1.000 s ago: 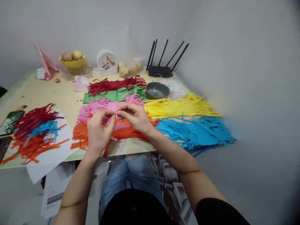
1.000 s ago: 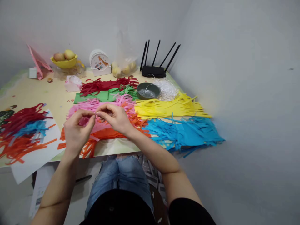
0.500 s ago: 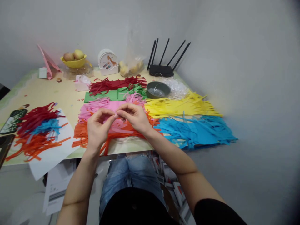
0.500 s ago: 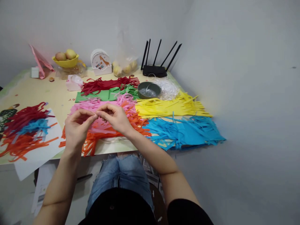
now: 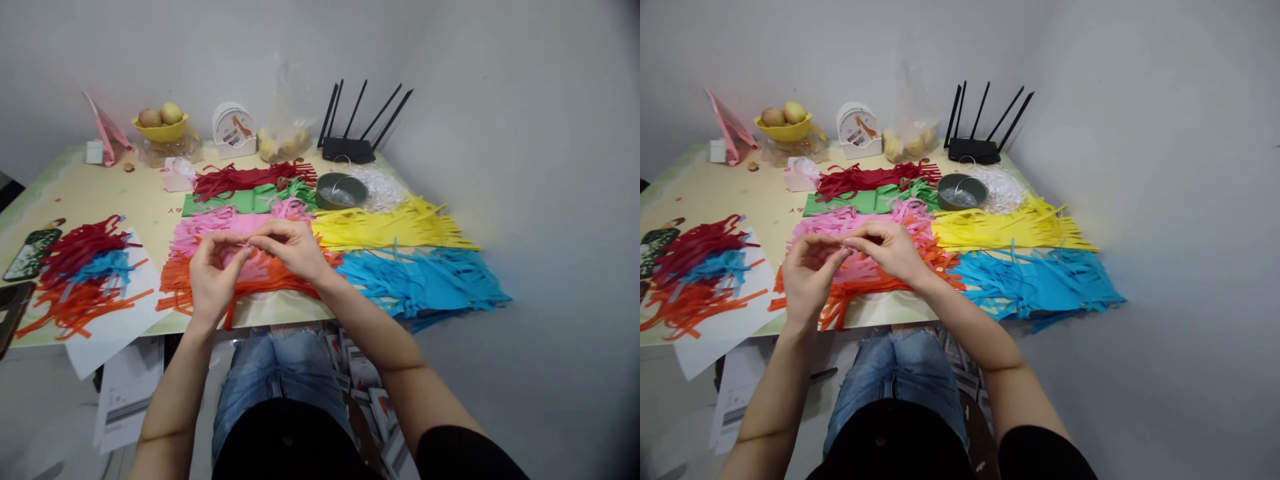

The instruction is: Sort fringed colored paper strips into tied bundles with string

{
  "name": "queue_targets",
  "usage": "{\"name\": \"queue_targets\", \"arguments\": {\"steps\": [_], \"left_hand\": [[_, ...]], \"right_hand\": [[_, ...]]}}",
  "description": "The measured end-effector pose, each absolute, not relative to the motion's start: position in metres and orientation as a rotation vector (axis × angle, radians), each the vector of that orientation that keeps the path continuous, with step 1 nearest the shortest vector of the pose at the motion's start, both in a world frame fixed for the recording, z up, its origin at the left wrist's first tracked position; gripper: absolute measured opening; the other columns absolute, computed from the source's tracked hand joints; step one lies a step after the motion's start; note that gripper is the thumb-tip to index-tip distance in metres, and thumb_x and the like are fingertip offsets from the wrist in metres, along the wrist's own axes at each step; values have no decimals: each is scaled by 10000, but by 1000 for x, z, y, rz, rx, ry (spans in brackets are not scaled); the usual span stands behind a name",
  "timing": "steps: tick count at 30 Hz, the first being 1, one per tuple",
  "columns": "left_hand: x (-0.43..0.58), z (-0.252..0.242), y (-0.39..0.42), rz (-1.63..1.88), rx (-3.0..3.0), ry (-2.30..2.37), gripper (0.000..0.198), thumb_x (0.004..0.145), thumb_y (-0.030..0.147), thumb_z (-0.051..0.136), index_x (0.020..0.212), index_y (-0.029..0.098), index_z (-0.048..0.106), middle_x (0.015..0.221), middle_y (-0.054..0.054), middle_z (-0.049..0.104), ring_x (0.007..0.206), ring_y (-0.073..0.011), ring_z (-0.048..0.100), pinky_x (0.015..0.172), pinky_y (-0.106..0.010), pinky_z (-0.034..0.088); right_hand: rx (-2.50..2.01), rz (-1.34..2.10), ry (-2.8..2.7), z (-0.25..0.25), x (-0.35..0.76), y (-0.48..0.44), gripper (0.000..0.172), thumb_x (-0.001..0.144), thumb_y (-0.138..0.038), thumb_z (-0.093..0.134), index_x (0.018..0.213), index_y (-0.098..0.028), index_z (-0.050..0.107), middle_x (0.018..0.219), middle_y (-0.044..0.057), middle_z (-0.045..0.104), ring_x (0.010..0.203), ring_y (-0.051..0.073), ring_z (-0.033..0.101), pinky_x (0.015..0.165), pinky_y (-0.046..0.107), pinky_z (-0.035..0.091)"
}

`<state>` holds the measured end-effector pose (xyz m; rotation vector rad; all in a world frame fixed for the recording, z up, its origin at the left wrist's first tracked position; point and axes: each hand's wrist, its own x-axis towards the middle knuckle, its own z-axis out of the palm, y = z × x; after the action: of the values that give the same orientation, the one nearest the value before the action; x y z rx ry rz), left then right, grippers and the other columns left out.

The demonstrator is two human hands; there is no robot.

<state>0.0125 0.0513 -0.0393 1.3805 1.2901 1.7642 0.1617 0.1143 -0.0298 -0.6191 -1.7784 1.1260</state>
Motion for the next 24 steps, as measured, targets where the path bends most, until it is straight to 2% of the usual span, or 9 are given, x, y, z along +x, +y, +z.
{"name": "queue_targets", "arguments": {"steps": [2,5,12,16,19,22,24], "left_hand": [[10,-39,55,1723,1283,1197,309,710,298,858,888,195,628,861,-13,713,790,-151,713,770,-271,578],[7,-42,60,1709,1178,1116,290,734,345,838,869,206,622,815,-4,722,776,-162,727,795,-301,585],[3,-50,70,1766,887,1017,233,632,278,874,805,209,734,754,4,741,724,-127,713,785,-264,573],[8,-52,70,1817,760,1003,249,605,299,864,791,211,724,703,11,724,676,-142,703,759,-304,585],[4,-54,70,1788,815,1024,280,630,342,846,849,215,725,770,-13,747,715,-166,716,780,-336,588],[-38,-49,79,1629,1111,1158,333,672,341,821,975,221,750,901,-53,769,851,-217,728,841,-375,574],[-93,-36,93,1581,1391,1414,255,732,280,774,980,221,765,956,-57,763,952,-236,702,933,-407,535]], "right_hand": [[-602,1012,-1833,-25,163,115,250,892,-417,689,829,-197,787,773,25,731,718,139,638,695,270,510],[-569,857,-1913,-17,162,115,251,931,-374,648,814,-202,789,775,34,732,739,147,646,731,285,505],[-669,698,-1908,-3,155,122,359,942,-459,617,741,-192,745,729,21,695,665,137,578,663,279,456],[-665,672,-1857,-2,143,123,335,942,-433,618,747,-183,727,740,25,673,664,137,561,677,284,452],[-661,684,-1812,-4,134,124,354,938,-465,619,749,-182,717,733,30,656,678,146,567,680,289,452],[-632,787,-1851,-11,133,132,385,946,-529,584,855,-189,740,762,34,669,697,153,587,695,288,469],[-637,839,-1897,-19,138,143,383,950,-528,574,1019,-192,743,807,33,691,679,149,592,676,281,478]]}}
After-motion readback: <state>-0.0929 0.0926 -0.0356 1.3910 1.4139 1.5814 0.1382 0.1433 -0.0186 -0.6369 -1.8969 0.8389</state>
